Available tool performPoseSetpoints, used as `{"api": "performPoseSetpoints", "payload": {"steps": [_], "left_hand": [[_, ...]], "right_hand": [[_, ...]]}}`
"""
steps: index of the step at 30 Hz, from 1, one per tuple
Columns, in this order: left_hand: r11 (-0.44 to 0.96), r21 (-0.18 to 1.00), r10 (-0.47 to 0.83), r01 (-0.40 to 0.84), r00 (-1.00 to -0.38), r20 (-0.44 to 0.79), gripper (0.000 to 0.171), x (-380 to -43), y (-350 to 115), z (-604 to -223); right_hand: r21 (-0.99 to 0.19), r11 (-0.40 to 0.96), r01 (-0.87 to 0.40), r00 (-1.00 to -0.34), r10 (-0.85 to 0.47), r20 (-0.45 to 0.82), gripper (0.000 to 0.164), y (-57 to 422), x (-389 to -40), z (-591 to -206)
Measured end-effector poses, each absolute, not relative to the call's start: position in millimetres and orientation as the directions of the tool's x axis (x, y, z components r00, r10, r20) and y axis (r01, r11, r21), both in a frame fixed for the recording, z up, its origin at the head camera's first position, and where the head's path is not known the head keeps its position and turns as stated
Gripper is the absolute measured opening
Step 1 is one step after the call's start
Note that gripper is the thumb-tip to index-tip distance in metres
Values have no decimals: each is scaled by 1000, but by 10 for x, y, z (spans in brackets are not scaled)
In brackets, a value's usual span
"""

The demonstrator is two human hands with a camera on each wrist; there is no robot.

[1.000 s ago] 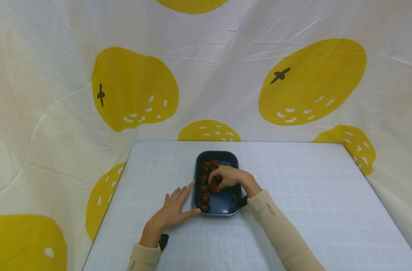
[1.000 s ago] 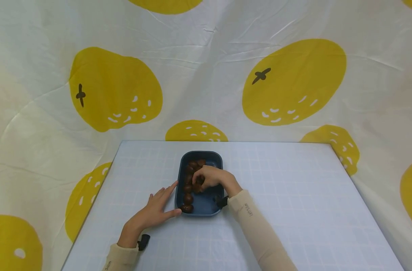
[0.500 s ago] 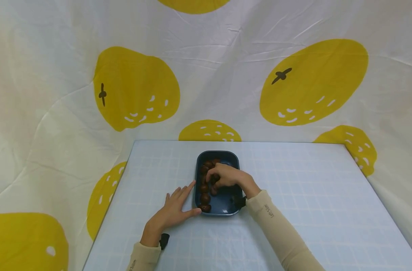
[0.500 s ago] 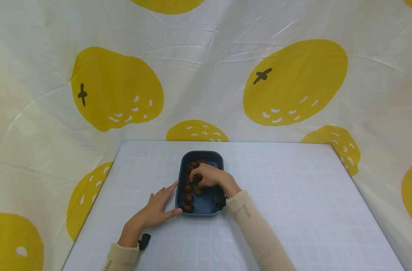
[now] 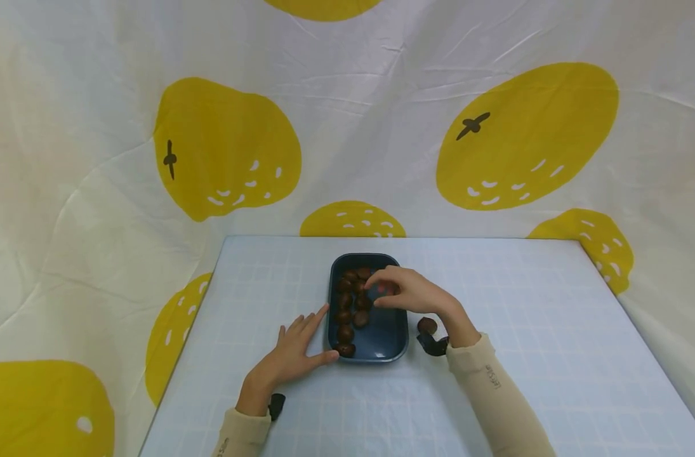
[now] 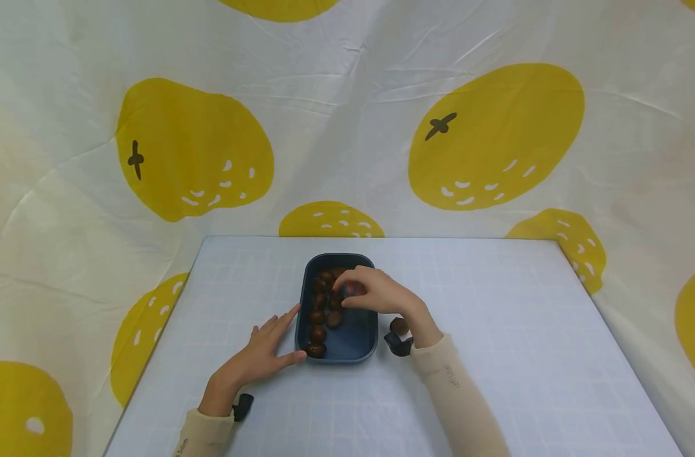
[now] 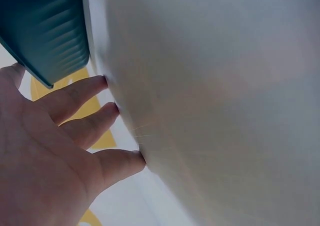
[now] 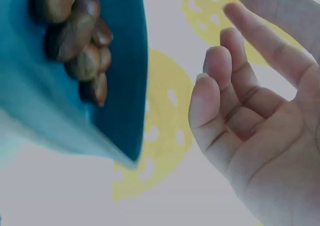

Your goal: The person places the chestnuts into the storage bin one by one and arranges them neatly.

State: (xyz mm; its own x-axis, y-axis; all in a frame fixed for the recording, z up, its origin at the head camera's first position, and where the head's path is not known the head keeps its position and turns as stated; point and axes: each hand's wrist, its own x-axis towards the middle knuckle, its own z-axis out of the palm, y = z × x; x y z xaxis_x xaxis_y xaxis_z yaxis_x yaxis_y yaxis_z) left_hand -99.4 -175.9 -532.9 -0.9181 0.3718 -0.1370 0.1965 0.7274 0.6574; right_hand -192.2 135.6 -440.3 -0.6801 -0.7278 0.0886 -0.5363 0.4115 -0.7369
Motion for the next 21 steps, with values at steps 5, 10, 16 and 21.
{"api": "performPoseSetpoints", "payload": {"steps": [5,10,16,21], "left_hand": [[724,660,375,201,-918,-132,95,-994,-1759,-5339],[720,664,375,204,-919,-125,95,-989,-1769,-5343],[717,666,377,204,-918,-125,95,-998,-1767,-5343],[721,663,377,202,-917,-130,95,-999,-1760,-5338]], "right_hand": [[-747,407,-526,-717,-685,132,29,1591,-1845,-4427],[-757,404,-514,-747,-645,163,29,1796,-1800,-4500],[-788,429,-441,-805,-577,136,30,2028,-1756,-4629],[-829,442,-344,-852,-518,77,33,2212,-1707,-4795]]}}
